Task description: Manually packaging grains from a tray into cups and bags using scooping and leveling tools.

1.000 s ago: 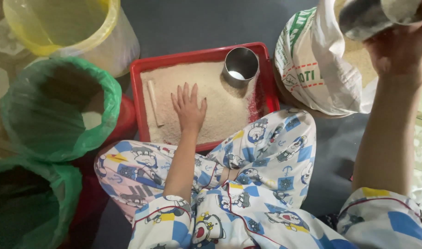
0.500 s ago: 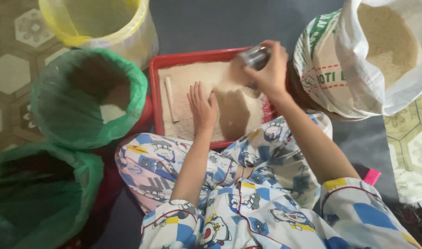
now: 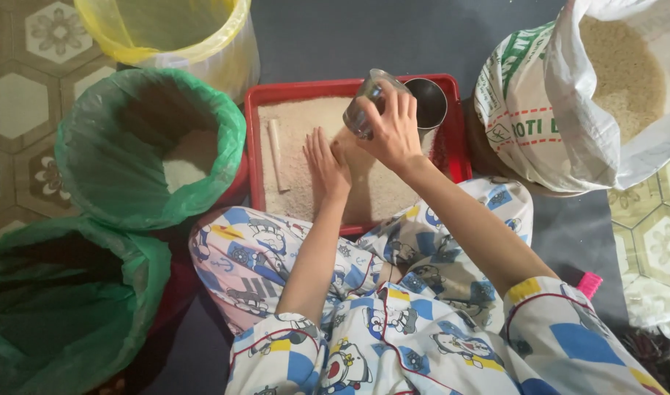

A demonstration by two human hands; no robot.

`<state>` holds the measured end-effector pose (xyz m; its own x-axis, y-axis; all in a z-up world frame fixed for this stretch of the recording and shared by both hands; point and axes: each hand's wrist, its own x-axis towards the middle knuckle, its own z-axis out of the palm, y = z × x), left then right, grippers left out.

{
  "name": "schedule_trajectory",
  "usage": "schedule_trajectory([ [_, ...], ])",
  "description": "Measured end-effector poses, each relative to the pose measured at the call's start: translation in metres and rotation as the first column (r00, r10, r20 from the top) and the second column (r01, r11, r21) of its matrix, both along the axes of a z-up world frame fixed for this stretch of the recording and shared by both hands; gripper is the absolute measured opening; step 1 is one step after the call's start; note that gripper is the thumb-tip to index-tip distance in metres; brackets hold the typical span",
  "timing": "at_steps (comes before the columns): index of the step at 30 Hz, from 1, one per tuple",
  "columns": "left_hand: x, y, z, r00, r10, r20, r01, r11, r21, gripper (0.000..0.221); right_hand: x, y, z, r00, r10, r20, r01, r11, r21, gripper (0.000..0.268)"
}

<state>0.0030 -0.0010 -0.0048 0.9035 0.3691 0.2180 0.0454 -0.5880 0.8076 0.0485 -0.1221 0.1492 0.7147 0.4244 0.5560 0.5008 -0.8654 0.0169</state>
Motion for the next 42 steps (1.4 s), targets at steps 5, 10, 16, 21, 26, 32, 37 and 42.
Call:
schedule_trajectory([
  [5, 0.01, -0.005, -0.034, 0.996, -0.004, -0.094, 0.007, 0.999, 0.034, 0.065, -0.002, -0.007, -0.005, 0.995, 0.084, -0.045, -0.09, 0.984, -0.152, 0.097],
  [10, -0.003, -0.002, 0.001, 0.99, -0.022, -0.142, 0.028, 0.999, 0.046, 0.062, -0.002, -0.011, -0.002, 0.991, 0.128, -0.043, -0.125, 0.99, 0.064, 0.079],
  [16, -0.008, 0.006, 0.004, 0.999, -0.018, -0.043, 0.018, 1.0, -0.008, 0.059, 0.004, -0.011, -0.034, 0.824, 0.215, -0.524, 0.297, 0.624, 0.723, 0.072],
  [21, -0.019, 0.017, 0.04, 0.982, -0.025, 0.186, 0.038, 0.997, -0.066, 0.047, -0.001, 0.01, -0.052, 0.504, 0.426, -0.751, 0.75, 0.216, 0.626, 0.062],
  [26, -0.02, 0.011, 0.032, 0.974, -0.033, 0.225, 0.045, 0.998, -0.05, 0.079, -0.015, 0.023, -0.087, 0.467, 0.334, -0.819, 0.779, 0.283, 0.56, 0.062],
  [32, -0.026, 0.009, 0.036, 0.98, -0.01, 0.197, 0.033, 0.993, -0.114, 0.115, -0.048, -0.001, -0.084, 0.643, 0.211, -0.736, 0.604, 0.451, 0.657, 0.055],
  [37, -0.041, 0.008, 0.038, 0.997, -0.007, 0.081, 0.014, 0.996, -0.093, 0.126, -0.133, -0.067, -0.068, 0.774, 0.187, -0.604, 0.315, 0.715, 0.624, 0.056],
  [42, -0.063, 0.009, 0.043, 0.982, 0.104, -0.157, -0.105, 0.994, 0.003, 0.129, -0.217, -0.143, -0.057, 0.897, -0.12, -0.426, 0.096, 0.992, -0.078, 0.042],
])
